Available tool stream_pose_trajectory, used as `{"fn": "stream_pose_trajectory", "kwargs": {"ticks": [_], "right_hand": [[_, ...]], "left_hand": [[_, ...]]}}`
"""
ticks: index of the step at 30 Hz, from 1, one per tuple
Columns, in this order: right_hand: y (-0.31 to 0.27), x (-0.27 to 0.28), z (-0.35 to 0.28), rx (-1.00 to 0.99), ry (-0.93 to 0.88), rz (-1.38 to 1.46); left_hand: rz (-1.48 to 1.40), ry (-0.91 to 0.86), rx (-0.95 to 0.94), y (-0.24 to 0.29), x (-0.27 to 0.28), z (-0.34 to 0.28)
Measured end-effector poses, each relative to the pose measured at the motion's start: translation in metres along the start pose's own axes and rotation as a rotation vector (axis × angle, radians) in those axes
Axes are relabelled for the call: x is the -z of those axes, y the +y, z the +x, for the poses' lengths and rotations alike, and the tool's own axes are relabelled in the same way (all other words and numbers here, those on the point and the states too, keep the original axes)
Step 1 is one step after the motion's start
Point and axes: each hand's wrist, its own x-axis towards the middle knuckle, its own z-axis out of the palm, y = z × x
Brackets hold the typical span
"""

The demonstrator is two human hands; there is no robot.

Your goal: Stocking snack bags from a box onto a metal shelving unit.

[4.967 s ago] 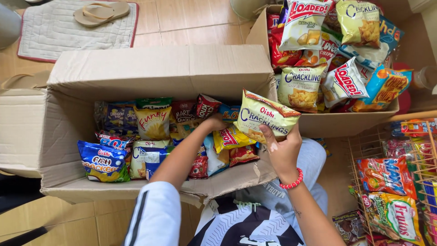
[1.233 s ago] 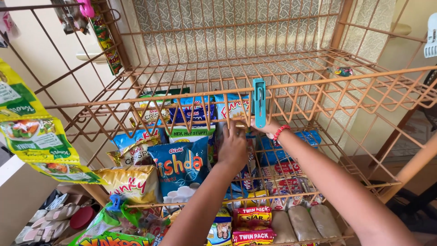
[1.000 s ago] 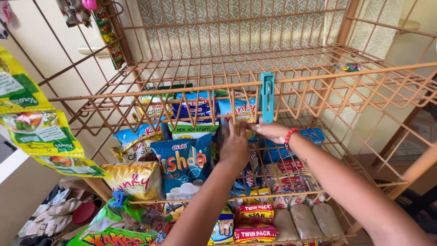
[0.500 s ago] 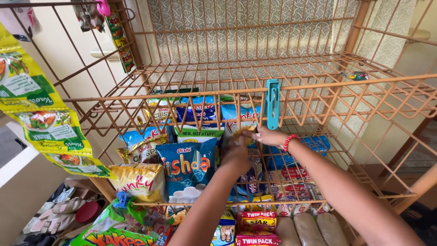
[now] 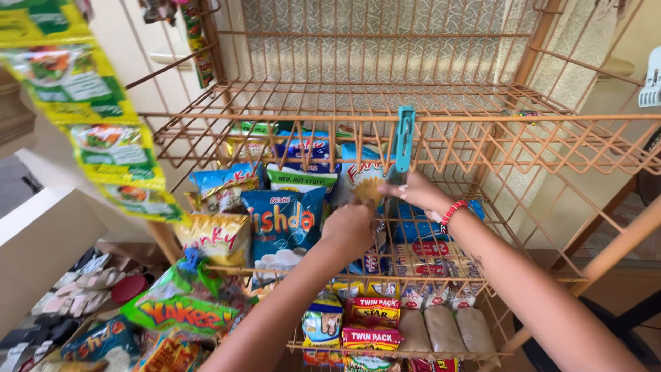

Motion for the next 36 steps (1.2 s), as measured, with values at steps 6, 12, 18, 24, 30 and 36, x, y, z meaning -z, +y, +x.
{"fn": "stream_pose_trajectory", "kwargs": {"ticks": [6,12,18,24,30,36], "right_hand": [[-0.066,-0.046,-0.07,0.29,0.401,-0.029],[-0.185,-0.16,-0.197,0.654,0.103,0.204],[-0.251,-0.319,-0.291,0.738,-0.442,0.488],[-0.292,-0.477,-0.383,0.668,-0.907,0.578],[-0.278,-0.628,-0.462,0.644,-1.412,0.276],[-0.226,-0.727,-0.51,0.479,-1.563,0.076]], "left_hand": [[-0.215,0.256,-0.353,-0.005,0.071,-0.129],[-0.503,0.053,-0.303,-0.057,0.128,-0.314],[-0.721,0.159,0.16,-0.131,0.139,-0.528],[-0.704,0.38,0.641,-0.145,0.124,-0.737],[-0.72,0.503,1.006,-0.146,0.053,-0.893],[-0.622,0.498,1.478,-0.209,-0.084,-1.018]]}}
